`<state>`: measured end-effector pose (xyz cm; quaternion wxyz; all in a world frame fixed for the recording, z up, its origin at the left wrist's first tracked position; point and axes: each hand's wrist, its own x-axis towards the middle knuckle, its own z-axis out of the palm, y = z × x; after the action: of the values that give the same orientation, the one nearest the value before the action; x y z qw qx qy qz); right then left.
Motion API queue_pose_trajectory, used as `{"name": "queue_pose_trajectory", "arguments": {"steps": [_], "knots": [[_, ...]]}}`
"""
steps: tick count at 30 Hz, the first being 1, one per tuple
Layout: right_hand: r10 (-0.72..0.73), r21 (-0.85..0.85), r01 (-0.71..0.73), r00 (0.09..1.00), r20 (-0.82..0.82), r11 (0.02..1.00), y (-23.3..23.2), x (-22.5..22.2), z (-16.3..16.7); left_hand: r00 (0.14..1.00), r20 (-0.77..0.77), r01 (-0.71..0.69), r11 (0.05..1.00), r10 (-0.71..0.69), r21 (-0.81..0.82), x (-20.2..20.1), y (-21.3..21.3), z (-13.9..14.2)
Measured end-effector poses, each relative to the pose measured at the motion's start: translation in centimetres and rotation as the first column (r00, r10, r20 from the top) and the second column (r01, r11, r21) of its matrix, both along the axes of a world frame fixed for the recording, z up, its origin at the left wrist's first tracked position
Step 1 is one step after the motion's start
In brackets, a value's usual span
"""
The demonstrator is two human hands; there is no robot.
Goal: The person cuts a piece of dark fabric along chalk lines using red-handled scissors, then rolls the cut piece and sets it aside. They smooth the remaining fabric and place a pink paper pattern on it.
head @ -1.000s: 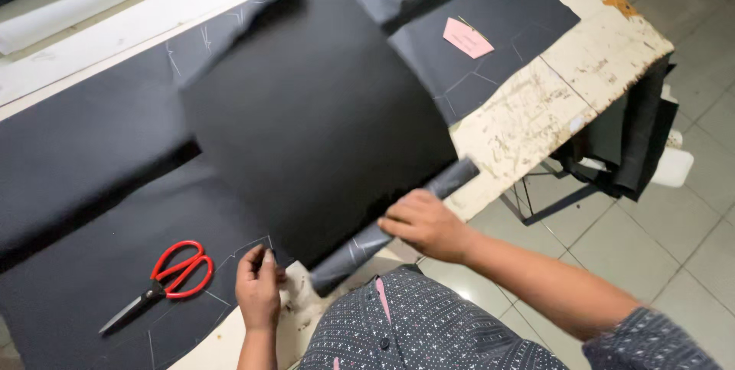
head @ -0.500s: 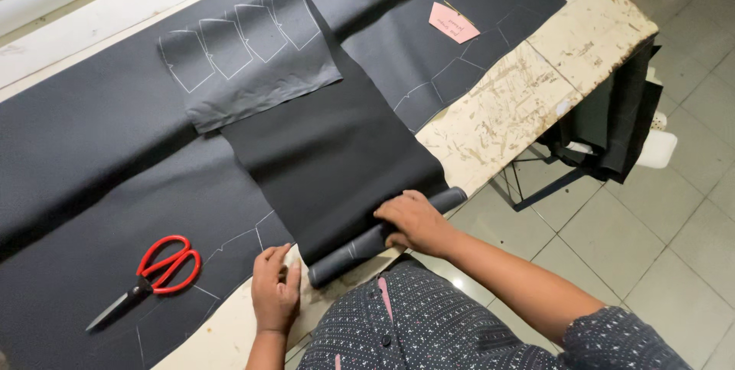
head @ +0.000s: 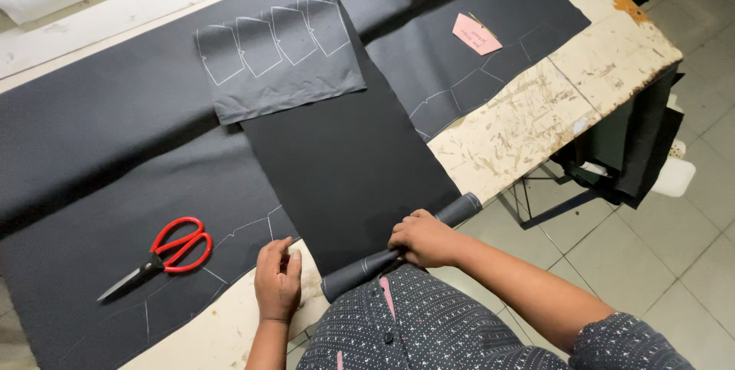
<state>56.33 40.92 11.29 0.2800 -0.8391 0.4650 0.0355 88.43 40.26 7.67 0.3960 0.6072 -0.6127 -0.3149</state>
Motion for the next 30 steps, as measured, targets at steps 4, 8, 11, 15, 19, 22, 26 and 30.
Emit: {"name": "queue_pose_trajectory", "arguments": {"steps": [4,8,11,15,19,22,26,30], "knots": [[-0.062,-0.309,0.156,0.954,0.293,0.938,-0.6,-0.1,0.4,1.0,0.005,-0.003,0.999,0.003,0.033,-0.1,0.0,0.3],[-0.064,-0.435,0.194,0.953,0.296,0.879,0.1,-0.1,0.2,1.0,0.015,-0.008,1.0,0.008,-0.02,0.2,0.1,0.2],[-0.04,-0.404,0.122,0.978,0.207,0.906,0.6,0.0,-0.4,1.0,0.025,-0.005,1.0,0.006,-0.023,0.5,0.1,-0.1],[-0.088,-0.375,0.165,0.973,0.213,0.912,-0.6,0.1,-1.0,1.0,0.008,-0.018,1.0,0.018,0.009,0.9,0.0,-0.5],[-0.222,-0.594,0.341,0.938,0.267,0.728,-1.8,0.9,-1.6,1.0,0.005,-0.017,1.0,0.017,-0.008,1.4,-0.2,-0.7],[-0.195,-0.579,0.281,0.959,0.207,0.765,-2.2,1.7,-2.0,1.0,0.017,-0.017,1.0,0.018,-0.02,1.5,-0.3,-0.8],[-0.117,-0.672,0.184,0.983,0.144,0.718,-3.6,1.8,-2.4,1.0,0.004,-0.028,0.999,0.028,0.018,1.5,-0.3,-0.9],[-0.111,-0.455,0.197,0.972,0.208,0.868,-4.4,1.3,-2.0,0.999,-0.016,-0.03,0.999,0.03,0.013,1.6,-0.3,-0.8]]}}
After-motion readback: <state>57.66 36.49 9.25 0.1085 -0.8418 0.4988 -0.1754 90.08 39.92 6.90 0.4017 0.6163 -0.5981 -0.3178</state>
